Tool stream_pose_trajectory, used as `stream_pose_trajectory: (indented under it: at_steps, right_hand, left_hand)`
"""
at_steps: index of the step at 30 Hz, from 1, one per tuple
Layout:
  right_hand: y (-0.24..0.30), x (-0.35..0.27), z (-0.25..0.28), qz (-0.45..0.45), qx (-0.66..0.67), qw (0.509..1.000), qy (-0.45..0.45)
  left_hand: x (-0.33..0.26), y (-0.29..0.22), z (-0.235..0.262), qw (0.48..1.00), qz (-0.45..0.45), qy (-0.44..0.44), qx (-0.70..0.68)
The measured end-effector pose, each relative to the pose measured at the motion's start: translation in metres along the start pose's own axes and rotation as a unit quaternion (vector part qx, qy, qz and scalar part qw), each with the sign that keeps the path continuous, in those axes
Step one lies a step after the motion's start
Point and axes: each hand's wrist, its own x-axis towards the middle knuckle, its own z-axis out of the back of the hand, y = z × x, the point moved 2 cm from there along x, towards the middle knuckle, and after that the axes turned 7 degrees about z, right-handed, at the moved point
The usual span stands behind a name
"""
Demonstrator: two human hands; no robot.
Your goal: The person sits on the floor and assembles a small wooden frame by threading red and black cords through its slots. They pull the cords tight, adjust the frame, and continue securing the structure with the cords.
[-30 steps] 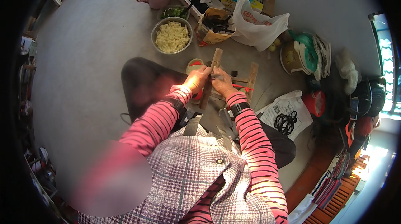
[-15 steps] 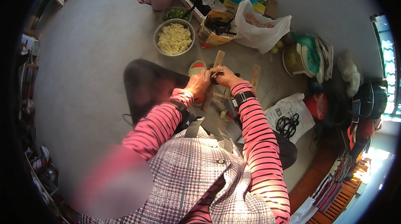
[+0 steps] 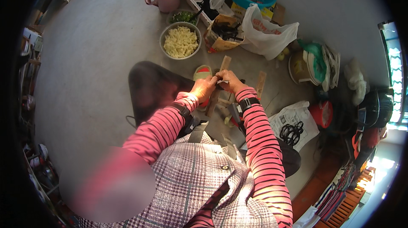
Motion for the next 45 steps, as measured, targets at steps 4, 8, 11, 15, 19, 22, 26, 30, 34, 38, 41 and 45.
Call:
stream_pose_trajectory:
  at_steps: [4, 8, 11, 15, 19, 22, 26, 30, 34, 38, 41, 45]
  right_hand:
    - [0.0, -0.004, -0.001, -0.013, 0.064, 0.998, 0.012]
    - [-0.002, 0.002, 0.006, 0.036, 0.044, 0.997, 0.055]
    - [-0.004, 0.009, 0.007, -0.002, -0.047, 0.995, 0.087]
    - [-0.002, 0.014, 0.005, 0.027, -0.106, 0.991, 0.074]
    - [-0.001, 0.008, -0.001, 0.035, -0.088, 0.995, 0.035]
    - [0.002, 0.005, -0.004, 0.042, -0.112, 0.993, 0.011]
    - [0.003, 0.004, -0.008, 0.048, -0.132, 0.99, -0.013]
    - [-0.003, 0.006, -0.009, 0.034, -0.117, 0.992, 0.014]
    - [-0.009, 0.007, -0.008, 0.033, -0.085, 0.995, 0.034]
    - [-0.009, 0.008, -0.005, 0.048, -0.074, 0.995, 0.045]
    - [-0.008, 0.007, -0.005, 0.043, -0.062, 0.997, 0.035]
    - [-0.005, 0.003, -0.009, 0.058, -0.075, 0.996, 0.003]
  left_hand:
    - [-0.001, -0.004, 0.0, 0.998, -0.004, -0.019, 0.059]
    - [-0.005, -0.007, 0.005, 0.995, -0.015, -0.03, 0.099]
    - [-0.006, -0.007, 0.008, 0.994, -0.007, -0.027, 0.107]
    - [-0.007, -0.007, 0.009, 0.994, 0.006, -0.014, 0.104]
    - [-0.009, -0.003, 0.005, 0.994, 0.02, 0.013, 0.103]
    - [-0.01, -0.001, 0.003, 0.994, 0.009, 0.008, 0.109]
    - [-0.009, 0.001, 0.001, 0.994, 0.025, 0.019, 0.108]
    - [-0.009, 0.0, 0.002, 0.994, 0.008, 0.012, 0.106]
    - [-0.009, -0.002, 0.003, 0.994, -0.004, -0.007, 0.108]
    - [-0.01, -0.002, 0.001, 0.99, 0.035, 0.027, 0.131]
    - [-0.01, 0.0, -0.001, 0.989, 0.07, 0.06, 0.119]
    - [-0.009, 0.003, -0.003, 0.991, 0.086, 0.07, 0.077]
